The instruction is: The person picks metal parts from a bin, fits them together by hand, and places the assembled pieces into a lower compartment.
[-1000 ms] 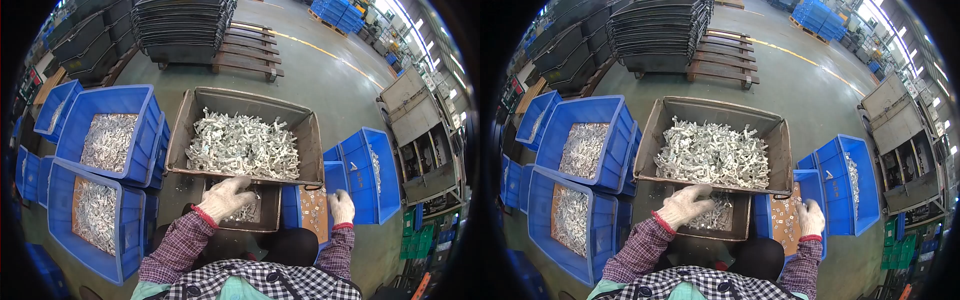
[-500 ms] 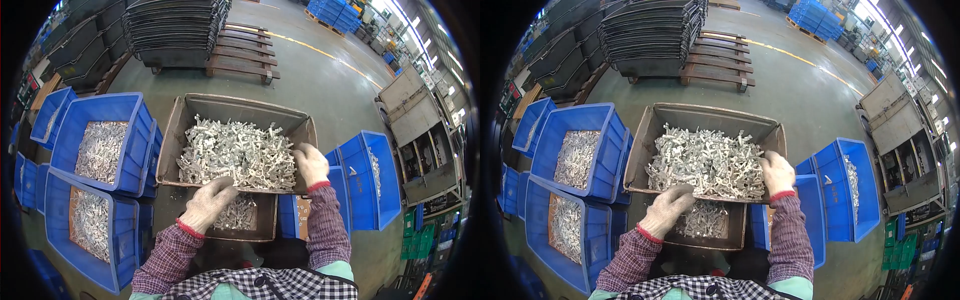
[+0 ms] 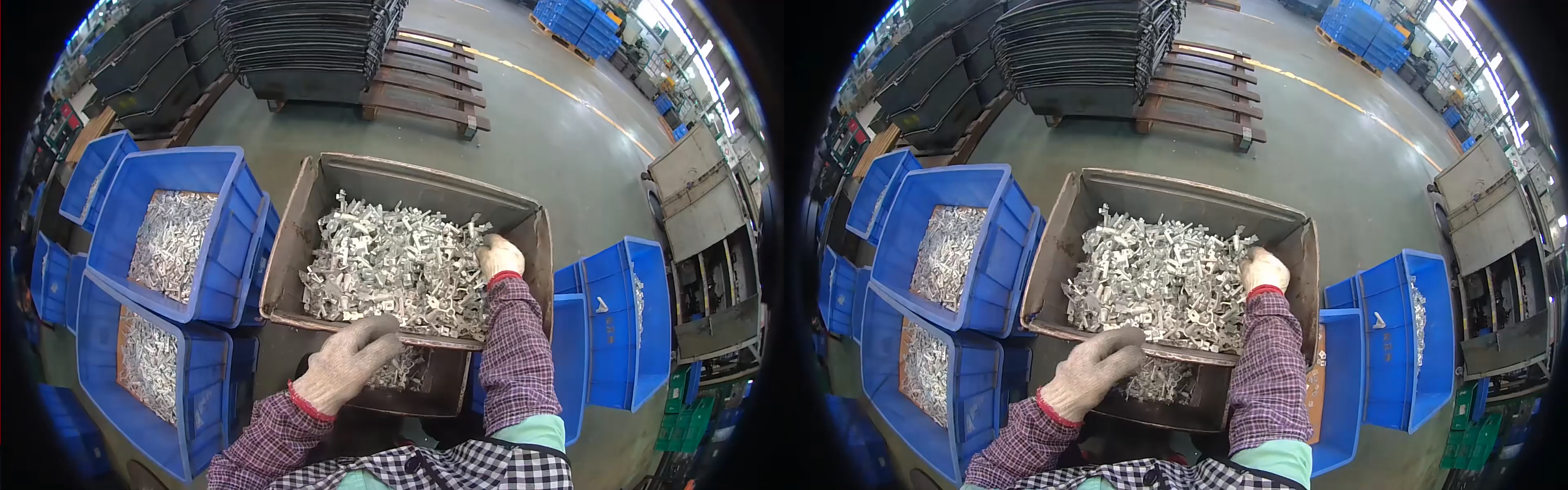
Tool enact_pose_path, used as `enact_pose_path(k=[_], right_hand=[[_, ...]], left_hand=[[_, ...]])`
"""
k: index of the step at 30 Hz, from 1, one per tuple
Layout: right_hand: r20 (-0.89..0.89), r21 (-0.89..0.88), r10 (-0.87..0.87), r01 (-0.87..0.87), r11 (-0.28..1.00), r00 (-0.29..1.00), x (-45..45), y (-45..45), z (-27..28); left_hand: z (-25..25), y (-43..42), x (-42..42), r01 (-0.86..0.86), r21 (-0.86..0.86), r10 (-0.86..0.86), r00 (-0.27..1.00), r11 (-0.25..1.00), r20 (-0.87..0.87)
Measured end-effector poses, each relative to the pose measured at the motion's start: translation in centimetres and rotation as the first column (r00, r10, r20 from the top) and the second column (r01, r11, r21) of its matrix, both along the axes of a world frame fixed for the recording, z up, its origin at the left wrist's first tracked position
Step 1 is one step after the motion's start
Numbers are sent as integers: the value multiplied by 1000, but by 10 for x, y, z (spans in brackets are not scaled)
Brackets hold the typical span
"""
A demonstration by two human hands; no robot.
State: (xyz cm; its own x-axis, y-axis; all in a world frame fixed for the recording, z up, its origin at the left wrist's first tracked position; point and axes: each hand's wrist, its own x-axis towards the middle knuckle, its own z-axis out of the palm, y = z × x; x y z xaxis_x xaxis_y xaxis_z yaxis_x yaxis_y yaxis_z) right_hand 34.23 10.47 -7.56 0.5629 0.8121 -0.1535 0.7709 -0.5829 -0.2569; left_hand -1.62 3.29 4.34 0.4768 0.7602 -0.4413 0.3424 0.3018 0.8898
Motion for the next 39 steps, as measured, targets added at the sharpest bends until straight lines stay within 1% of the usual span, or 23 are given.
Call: enact_pose_path(k=[1,2,5,6,9,10,13,16,17,19,21,23,24,25,28,30,33,34,35,37,38,39], right_hand=[[-28,58,-3,4,998,1000,-2,-6,11],[-34,171,-36,41,984,999,-8,-11,20],[-62,487,79,-39,872,995,-5,-22,26],[39,355,97,-105,929,995,-7,-23,40],[49,213,24,-34,976,999,-13,-27,48],[67,173,-8,-4,985,998,-14,-29,48],[115,68,16,-24,997,993,-11,-28,34],[104,-32,-2,5,999,995,-11,-17,18],[105,-57,-16,22,998,994,-11,-13,13],[92,-29,-30,33,999,995,-9,-6,5],[100,14,-40,39,999,994,-7,-1,-1],[75,-60,-28,33,998,997,-3,3,-3],[78,-86,-31,38,996,996,2,4,-6],[81,-112,-34,43,993,996,8,5,-10],[24,-25,-62,63,998,998,12,9,-10],[-15,32,-66,67,997,998,6,6,-2],[-276,175,-170,224,959,946,-26,-3,50],[-124,409,-78,123,904,989,-16,1,36],[-291,518,-6,163,840,957,-5,2,25],[-298,476,174,-12,879,938,-37,-8,78],[-356,463,255,-67,884,899,-48,-15,91],[-416,495,336,-100,863,845,-62,-27,102]], left_hand=[[2,-1,0,-4,-16,4,1000,1000,4],[5,-3,0,-7,-32,8,1000,999,8],[1,-8,-4,-14,-20,15,1000,1000,18],[-4,-9,-4,-19,54,18,1000,998,17],[-7,-11,-7,-40,43,39,999,998,18],[-7,-13,-7,-44,27,43,999,999,31],[0,-17,-9,-49,16,49,999,999,8],[4,-12,-10,3,-63,-4,1000,998,-19],[-1,-12,-10,-2,-59,2,1000,998,-4],[-9,-11,-8,-12,-50,14,1000,999,25],[-10,-7,-9,29,-48,-29,1000,998,8],[-10,-6,-6,48,-41,-48,999,998,6],[-8,-5,-4,58,-91,-56,998,994,23],[-8,-4,-2,70,-79,-68,997,994,29],[-6,0,1,99,-51,-98,995,994,29],[-8,0,2,96,-68,-94,995,993,31],[-11,-1,1,77,-115,-68,994,990,86],[-11,-3,0,70,-135,-55,992,988,112],[-13,-6,-2,28,-172,-3,990,985,143],[-16,-11,-8,-56,-233,105,973,971,205],[-12,-11,-13,-62,-265,122,969,962,216],[-11,-13,-16,-96,-301,180,947,949,264]])
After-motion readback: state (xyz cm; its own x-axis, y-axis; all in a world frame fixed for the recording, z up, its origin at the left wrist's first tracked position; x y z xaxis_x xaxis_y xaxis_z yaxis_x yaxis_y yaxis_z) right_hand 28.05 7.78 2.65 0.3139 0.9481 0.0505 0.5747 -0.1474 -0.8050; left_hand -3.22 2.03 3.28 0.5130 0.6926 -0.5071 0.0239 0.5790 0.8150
